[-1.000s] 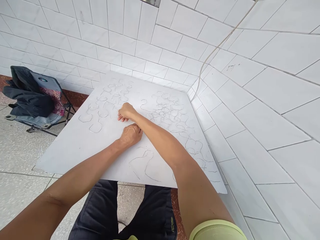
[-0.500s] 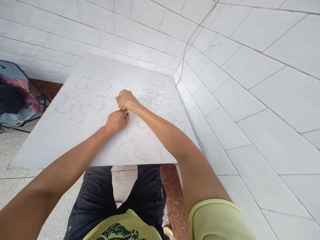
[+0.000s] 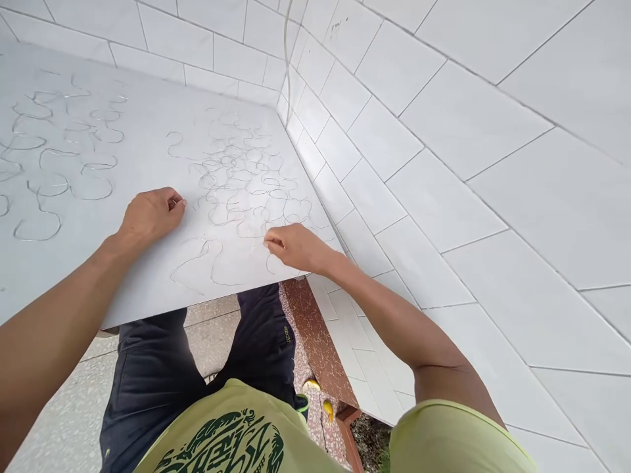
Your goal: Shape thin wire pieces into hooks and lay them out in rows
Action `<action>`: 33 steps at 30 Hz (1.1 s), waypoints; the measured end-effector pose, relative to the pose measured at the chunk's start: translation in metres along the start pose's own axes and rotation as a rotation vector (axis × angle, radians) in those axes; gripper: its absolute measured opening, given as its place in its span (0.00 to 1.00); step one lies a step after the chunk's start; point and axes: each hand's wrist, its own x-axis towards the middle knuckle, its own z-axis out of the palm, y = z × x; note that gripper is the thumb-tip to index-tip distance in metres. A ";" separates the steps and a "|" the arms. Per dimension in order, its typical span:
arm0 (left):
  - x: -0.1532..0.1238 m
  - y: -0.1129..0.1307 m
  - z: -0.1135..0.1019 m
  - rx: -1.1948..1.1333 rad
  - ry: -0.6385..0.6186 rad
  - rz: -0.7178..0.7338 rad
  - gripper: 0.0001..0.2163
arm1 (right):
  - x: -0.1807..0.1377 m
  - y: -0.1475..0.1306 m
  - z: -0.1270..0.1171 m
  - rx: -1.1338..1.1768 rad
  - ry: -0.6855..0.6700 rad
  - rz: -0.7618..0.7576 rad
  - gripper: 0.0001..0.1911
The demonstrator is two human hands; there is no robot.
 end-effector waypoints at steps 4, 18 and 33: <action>0.001 -0.003 0.001 -0.006 0.018 0.008 0.09 | 0.013 -0.011 0.030 0.018 0.025 0.059 0.17; -0.003 -0.010 -0.001 -0.116 0.027 0.061 0.08 | 0.096 -0.046 0.072 -0.167 -0.091 0.090 0.20; -0.011 -0.002 -0.018 -0.611 0.094 -0.001 0.15 | 0.118 -0.042 -0.006 0.653 0.319 0.041 0.07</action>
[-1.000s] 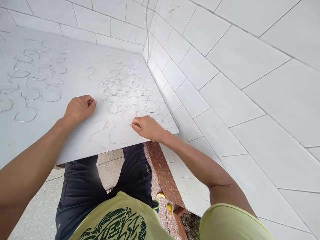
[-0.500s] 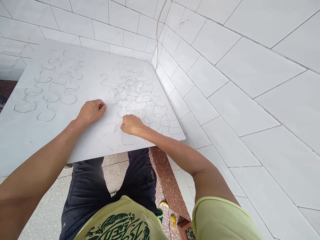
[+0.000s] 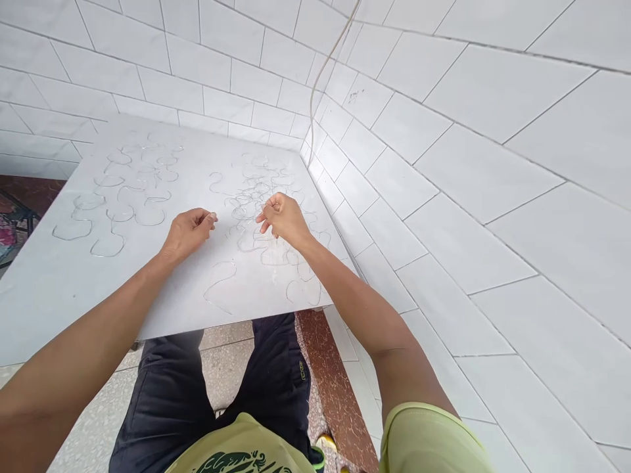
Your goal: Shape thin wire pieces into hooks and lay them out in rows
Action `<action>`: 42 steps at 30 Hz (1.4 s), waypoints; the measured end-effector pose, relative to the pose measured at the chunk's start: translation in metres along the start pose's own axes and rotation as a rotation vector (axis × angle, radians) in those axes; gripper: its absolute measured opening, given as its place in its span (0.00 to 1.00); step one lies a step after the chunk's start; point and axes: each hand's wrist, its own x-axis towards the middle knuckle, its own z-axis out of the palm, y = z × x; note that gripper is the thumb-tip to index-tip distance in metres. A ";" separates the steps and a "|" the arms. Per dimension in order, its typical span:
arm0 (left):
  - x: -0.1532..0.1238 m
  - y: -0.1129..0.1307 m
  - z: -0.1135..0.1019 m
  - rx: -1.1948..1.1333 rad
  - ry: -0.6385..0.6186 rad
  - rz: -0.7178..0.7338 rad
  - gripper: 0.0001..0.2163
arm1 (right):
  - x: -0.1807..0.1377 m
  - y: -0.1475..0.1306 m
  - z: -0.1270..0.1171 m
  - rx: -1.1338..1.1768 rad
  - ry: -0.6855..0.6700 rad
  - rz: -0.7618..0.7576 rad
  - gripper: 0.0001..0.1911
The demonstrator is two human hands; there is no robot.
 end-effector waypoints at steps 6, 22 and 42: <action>0.002 0.006 -0.006 -0.503 -0.269 -0.051 0.21 | 0.019 0.008 0.021 0.182 0.024 -0.103 0.10; 0.007 0.000 0.003 -0.491 -0.327 -0.094 0.14 | 0.049 0.055 0.035 0.419 -0.159 -0.139 0.11; 0.013 0.007 -0.004 -0.399 -0.144 -0.089 0.13 | 0.041 0.083 0.034 0.437 -0.552 -0.081 0.18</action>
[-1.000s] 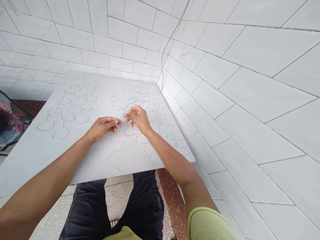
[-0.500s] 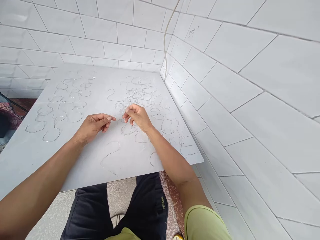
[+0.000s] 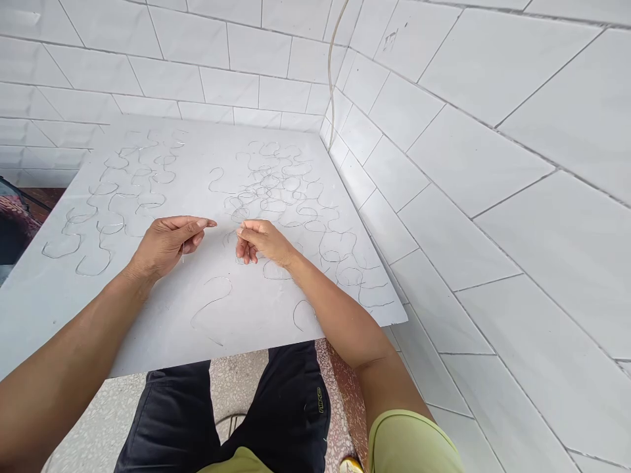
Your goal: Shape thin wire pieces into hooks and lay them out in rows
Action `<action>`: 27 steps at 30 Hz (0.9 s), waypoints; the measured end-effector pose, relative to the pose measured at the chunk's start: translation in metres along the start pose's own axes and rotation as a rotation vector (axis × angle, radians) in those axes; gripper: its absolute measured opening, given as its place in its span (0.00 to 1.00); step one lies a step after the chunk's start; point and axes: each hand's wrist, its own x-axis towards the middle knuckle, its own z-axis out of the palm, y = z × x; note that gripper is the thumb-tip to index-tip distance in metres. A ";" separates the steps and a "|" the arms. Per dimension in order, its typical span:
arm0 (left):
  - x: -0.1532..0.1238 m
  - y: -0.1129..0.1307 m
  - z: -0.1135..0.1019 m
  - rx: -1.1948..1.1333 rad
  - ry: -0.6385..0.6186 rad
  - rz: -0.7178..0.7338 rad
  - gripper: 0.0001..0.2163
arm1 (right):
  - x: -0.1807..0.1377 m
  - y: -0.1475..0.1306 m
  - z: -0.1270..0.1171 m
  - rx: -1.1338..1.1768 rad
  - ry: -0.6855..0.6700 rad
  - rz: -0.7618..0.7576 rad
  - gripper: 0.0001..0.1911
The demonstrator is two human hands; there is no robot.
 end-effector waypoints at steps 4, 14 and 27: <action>-0.001 0.001 0.001 -0.014 -0.044 0.006 0.14 | 0.000 0.000 0.002 0.067 -0.023 0.033 0.21; -0.003 0.001 0.001 0.083 -0.163 0.064 0.16 | -0.002 -0.003 0.001 0.070 -0.004 0.141 0.19; -0.006 0.000 0.004 0.063 -0.358 0.069 0.18 | -0.002 -0.002 0.000 0.032 -0.016 0.175 0.19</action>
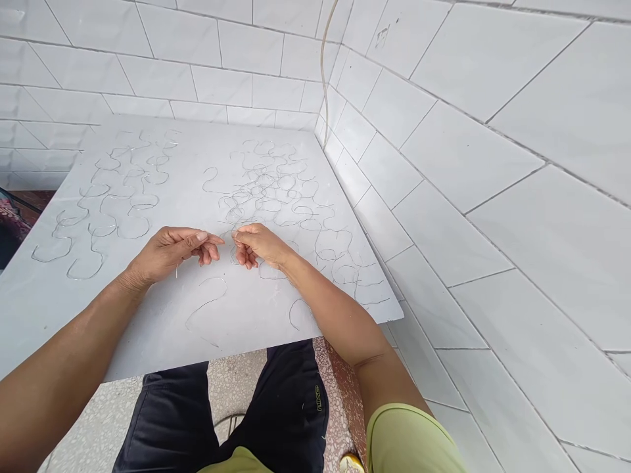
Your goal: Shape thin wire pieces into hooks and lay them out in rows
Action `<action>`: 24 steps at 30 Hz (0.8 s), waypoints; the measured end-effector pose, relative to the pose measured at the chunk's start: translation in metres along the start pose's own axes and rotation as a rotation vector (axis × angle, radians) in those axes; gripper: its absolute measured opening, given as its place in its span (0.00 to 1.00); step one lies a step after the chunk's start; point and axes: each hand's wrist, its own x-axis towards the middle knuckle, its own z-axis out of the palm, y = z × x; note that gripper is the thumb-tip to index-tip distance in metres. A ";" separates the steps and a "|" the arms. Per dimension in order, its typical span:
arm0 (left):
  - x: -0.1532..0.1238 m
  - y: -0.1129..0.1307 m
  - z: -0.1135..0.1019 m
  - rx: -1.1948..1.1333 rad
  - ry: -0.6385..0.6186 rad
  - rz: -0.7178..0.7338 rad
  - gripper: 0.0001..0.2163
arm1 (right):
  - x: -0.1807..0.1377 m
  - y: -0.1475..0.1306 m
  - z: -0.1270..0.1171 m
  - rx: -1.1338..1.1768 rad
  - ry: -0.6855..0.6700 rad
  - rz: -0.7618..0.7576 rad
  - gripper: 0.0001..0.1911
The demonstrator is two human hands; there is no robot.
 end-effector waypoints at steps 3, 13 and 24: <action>0.000 -0.002 0.000 0.015 -0.029 -0.009 0.18 | 0.000 0.001 0.000 -0.010 -0.001 0.018 0.19; 0.005 0.004 -0.006 -0.326 0.104 -0.116 0.24 | 0.000 0.001 0.001 -0.006 0.152 -0.038 0.18; 0.006 0.000 -0.002 -0.367 0.184 -0.108 0.19 | 0.002 -0.001 -0.002 0.337 0.032 0.093 0.17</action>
